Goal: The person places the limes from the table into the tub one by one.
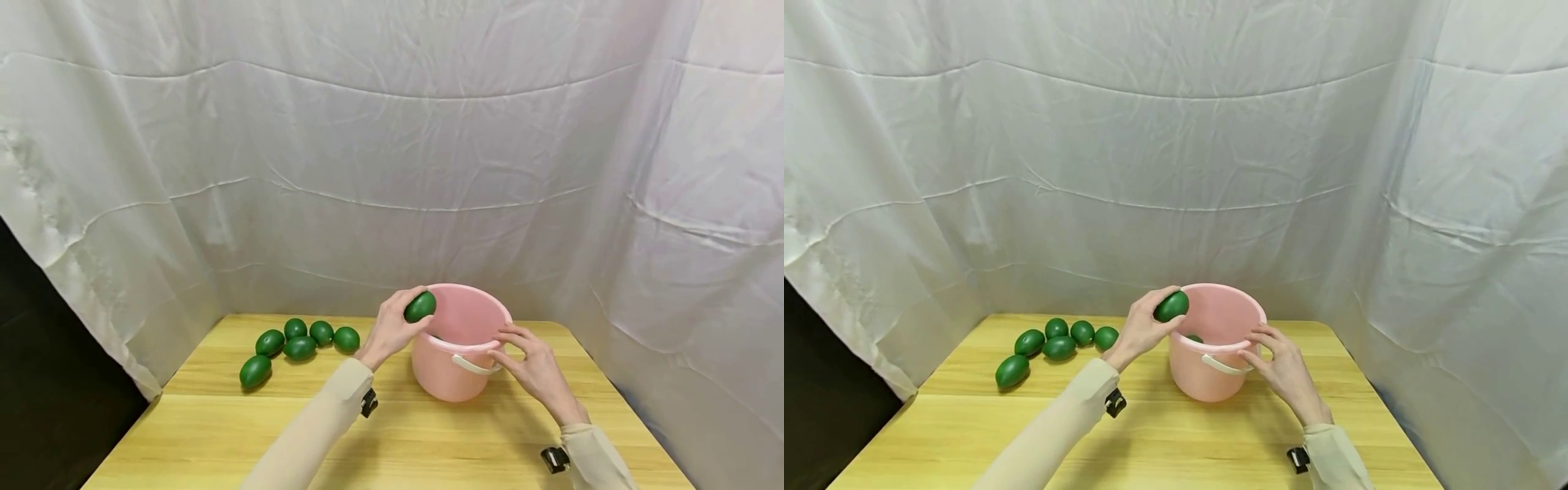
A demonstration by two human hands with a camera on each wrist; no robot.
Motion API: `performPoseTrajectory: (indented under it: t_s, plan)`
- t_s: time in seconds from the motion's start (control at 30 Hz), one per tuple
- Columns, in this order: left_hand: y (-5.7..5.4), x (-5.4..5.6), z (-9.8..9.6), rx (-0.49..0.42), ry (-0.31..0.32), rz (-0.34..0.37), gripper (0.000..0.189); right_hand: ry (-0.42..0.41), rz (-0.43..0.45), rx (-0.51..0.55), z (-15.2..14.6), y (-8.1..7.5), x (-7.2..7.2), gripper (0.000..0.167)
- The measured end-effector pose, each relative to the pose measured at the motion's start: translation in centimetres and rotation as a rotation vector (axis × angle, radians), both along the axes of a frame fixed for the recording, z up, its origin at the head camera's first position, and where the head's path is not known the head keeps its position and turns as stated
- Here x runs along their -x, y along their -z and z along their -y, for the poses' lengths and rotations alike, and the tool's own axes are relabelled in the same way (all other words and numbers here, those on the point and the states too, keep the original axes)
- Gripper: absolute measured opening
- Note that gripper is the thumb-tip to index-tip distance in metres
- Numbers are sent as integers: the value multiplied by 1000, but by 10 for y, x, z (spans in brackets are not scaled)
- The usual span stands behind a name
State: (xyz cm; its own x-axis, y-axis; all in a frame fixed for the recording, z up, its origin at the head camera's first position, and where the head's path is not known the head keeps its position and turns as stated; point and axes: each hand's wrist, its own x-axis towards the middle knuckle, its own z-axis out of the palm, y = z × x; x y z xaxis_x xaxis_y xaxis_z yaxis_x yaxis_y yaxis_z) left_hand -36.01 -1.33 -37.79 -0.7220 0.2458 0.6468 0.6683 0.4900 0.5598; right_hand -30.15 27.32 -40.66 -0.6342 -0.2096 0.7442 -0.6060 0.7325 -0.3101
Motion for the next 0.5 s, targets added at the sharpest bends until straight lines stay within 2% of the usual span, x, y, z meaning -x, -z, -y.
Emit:
performPoseTrajectory:
  t_s: [0.23,0.5]
  plan:
    - [-3,-1,-6,99,23,-26,59,4,-5,-2,0,0,0,35]
    - [-2,-1,-15,126,22,-83,58,3,-1,7,0,1,0,35]
